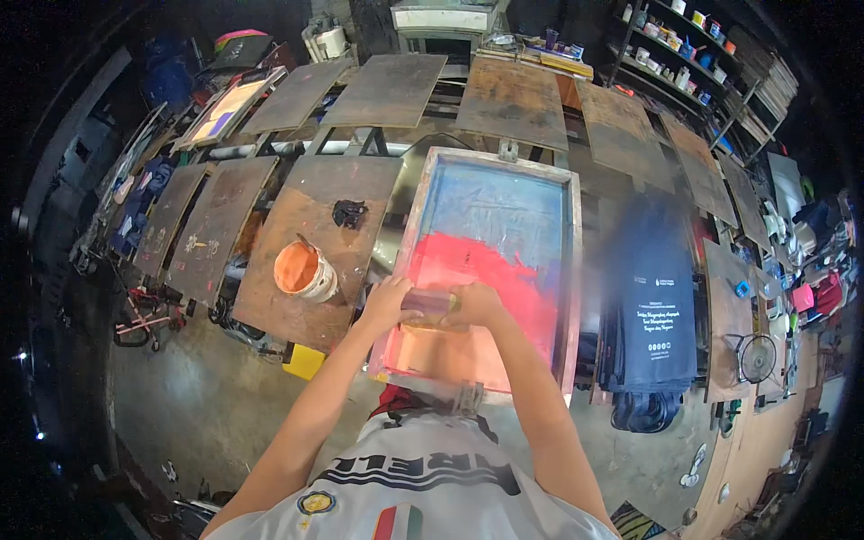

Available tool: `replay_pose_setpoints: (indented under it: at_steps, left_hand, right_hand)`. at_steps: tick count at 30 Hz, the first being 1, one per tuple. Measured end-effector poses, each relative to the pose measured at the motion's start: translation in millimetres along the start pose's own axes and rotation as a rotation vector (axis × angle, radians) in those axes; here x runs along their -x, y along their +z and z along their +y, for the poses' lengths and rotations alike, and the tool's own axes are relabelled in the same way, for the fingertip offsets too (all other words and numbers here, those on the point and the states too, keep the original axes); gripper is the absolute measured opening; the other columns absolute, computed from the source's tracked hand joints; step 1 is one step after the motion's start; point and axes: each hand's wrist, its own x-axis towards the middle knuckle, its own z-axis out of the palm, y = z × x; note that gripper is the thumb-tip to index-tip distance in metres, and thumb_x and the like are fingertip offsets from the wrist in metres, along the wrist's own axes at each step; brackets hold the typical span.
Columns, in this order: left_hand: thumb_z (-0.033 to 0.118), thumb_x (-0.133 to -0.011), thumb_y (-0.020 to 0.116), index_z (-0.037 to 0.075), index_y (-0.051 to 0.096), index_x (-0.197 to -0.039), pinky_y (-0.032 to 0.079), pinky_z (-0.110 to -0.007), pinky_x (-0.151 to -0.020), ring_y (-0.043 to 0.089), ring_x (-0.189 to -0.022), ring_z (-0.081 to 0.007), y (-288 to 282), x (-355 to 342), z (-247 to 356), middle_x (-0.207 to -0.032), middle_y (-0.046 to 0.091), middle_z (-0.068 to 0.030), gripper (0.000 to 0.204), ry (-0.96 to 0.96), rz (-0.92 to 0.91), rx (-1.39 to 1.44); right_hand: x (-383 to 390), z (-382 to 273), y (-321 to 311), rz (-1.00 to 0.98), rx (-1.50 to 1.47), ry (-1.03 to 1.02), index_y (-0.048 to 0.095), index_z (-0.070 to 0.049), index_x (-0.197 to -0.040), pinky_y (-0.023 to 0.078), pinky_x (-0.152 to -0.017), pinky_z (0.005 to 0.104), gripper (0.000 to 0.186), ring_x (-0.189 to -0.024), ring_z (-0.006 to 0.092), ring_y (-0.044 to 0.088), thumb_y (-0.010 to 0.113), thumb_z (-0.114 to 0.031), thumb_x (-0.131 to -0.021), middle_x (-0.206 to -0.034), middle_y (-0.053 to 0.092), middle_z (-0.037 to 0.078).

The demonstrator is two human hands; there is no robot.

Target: Applying ink to a screen and using a squeegee to print onto garments.

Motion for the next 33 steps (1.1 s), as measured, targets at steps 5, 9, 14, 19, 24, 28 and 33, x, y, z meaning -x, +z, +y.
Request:
replay_pose_setpoints:
  at_steps: [5,9,14,19,24,28,33]
  left_hand:
    - [0.037,-0.069,0.085,0.008,0.059,-0.110,0.042,-0.047,-0.096,0.053,-0.116,-0.0323,-17,-15,14,-0.115,0.059,-0.0112,0.057,0.088,-0.060,-0.035]
    - [0.035,-0.069,0.084,0.007,0.058,-0.110,0.042,-0.046,-0.098,0.054,-0.114,-0.0331,-6,-48,29,-0.114,0.060,-0.0123,0.056,0.166,0.069,-0.094]
    - [0.037,-0.070,0.084,0.007,0.058,-0.110,0.043,-0.046,-0.096,0.056,-0.112,-0.0335,3,-44,33,-0.111,0.061,-0.0124,0.057,0.204,0.089,-0.024]
    - [0.044,-0.071,0.081,0.007,0.058,-0.108,0.043,-0.048,-0.092,0.058,-0.106,-0.0333,22,-1,-15,-0.105,0.062,-0.0120,0.056,0.129,0.003,0.017]
    - [0.044,-0.072,0.080,0.008,0.058,-0.110,0.043,-0.048,-0.091,0.057,-0.109,-0.0326,10,-31,6,-0.107,0.062,-0.0119,0.056,0.154,-0.124,0.057]
    - [0.041,-0.073,0.080,0.008,0.057,-0.112,0.045,-0.048,-0.092,0.055,-0.114,-0.0316,18,-46,61,-0.110,0.060,-0.0116,0.056,0.302,-0.029,0.233]
    - [0.035,-0.073,0.081,0.007,0.057,-0.113,0.045,-0.048,-0.093,0.054,-0.115,-0.0323,24,-47,77,-0.115,0.059,-0.0120,0.054,0.399,-0.014,0.259]
  right_hand:
    - [14,-2,-13,-0.026,0.005,0.053,0.069,-0.011,-0.105,0.054,-0.078,0.0494,0.065,-0.091,0.0355,0.070,0.080,-0.058,-0.062,-0.095,0.072,0.015]
    - [19,21,-20,0.116,-0.026,0.095,0.068,-0.010,-0.095,0.055,-0.076,0.0486,0.057,-0.085,0.0355,0.070,0.082,-0.054,-0.062,-0.090,0.072,0.015]
    - [25,28,-10,0.185,0.050,0.152,0.073,-0.015,-0.103,0.055,-0.073,0.0488,0.067,-0.080,0.0346,0.070,0.079,-0.066,-0.060,-0.086,0.073,0.013]
    - [33,-13,1,0.150,-0.054,0.011,0.070,-0.021,-0.113,0.054,-0.075,0.0500,0.065,-0.085,0.0346,0.070,0.077,-0.063,-0.064,-0.091,0.073,0.012]
    - [51,0,14,0.205,-0.041,0.209,0.069,-0.016,-0.100,0.053,-0.074,0.0514,0.057,-0.086,0.0353,0.070,0.078,-0.059,-0.065,-0.088,0.072,0.013]
    - [81,21,-17,0.100,0.051,0.348,0.070,-0.013,-0.102,0.055,-0.076,0.0495,0.061,-0.088,0.0349,0.070,0.078,-0.061,-0.065,-0.092,0.072,0.015]
    - [122,29,-4,0.213,0.038,0.490,0.071,-0.014,-0.092,0.056,-0.074,0.0481,0.059,-0.085,0.0351,0.071,0.079,-0.064,-0.063,-0.087,0.073,0.015]
